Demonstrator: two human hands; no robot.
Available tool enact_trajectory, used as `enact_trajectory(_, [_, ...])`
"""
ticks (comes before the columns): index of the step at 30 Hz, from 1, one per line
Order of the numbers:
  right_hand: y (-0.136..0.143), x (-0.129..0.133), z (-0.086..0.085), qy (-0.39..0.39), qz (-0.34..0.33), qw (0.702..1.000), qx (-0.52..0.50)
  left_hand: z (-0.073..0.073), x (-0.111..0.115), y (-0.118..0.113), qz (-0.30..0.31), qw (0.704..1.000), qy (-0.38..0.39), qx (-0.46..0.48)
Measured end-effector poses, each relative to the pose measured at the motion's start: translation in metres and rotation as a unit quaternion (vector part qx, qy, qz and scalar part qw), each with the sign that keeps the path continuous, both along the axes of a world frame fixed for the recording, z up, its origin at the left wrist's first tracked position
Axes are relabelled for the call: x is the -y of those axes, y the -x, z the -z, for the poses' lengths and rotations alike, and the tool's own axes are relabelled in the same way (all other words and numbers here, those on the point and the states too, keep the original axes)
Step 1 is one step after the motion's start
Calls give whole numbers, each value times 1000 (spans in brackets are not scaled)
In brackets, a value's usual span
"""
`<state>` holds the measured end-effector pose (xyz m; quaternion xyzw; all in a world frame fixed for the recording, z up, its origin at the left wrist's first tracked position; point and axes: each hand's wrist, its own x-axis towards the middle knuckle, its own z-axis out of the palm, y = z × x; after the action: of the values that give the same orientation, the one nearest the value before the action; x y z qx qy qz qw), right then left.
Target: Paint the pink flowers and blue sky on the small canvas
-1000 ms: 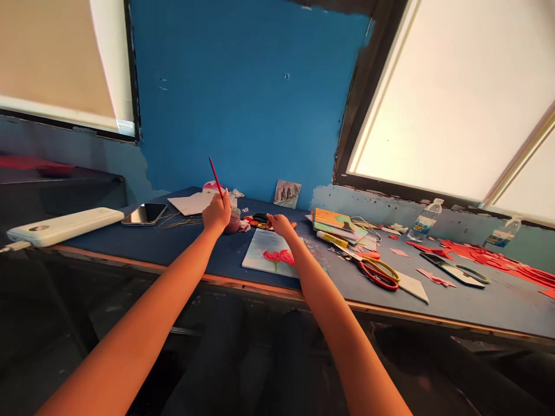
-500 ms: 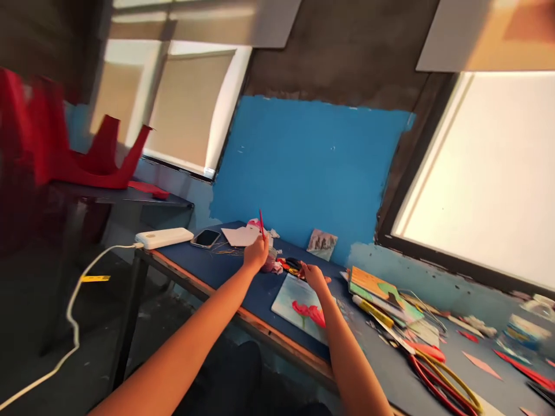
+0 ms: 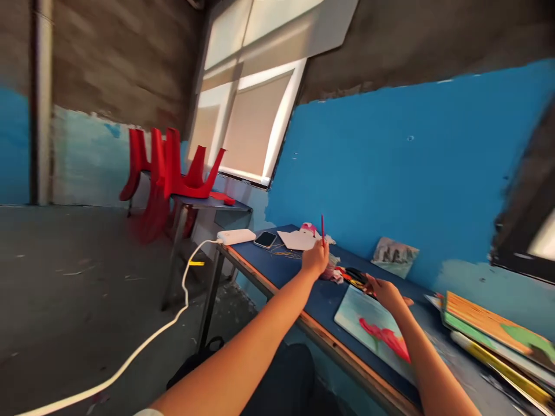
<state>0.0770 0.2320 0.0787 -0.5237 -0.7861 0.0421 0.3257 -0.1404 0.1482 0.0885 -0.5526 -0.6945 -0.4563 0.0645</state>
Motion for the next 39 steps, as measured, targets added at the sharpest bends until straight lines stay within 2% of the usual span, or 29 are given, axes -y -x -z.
enact_trajectory(2, [3, 9, -3, 50, -6, 999, -1, 0, -3, 1, 6, 1000, -1, 6])
enact_trajectory(10, [4, 14, -1, 71, 7, 997, -15, 3, -12, 2, 23, 1000, -6, -21])
enact_trajectory(15, [7, 24, -5, 77, -1, 997, -14, 3, -13, 1, 1, 1000, -10, -12])
enact_trajectory(20, [10, 35, -9, 80, 27, 996, -11, 1, -15, 3, -4, 1000, -7, 9])
enact_trajectory(24, [10, 35, -9, 87, 45, 995, -10, 2, -18, 4, -5, 1000, -5, 8])
enact_trajectory(39, [8, 30, -5, 89, 2, 996, -28, 2, -21, 3, -8, 1000, -18, 20])
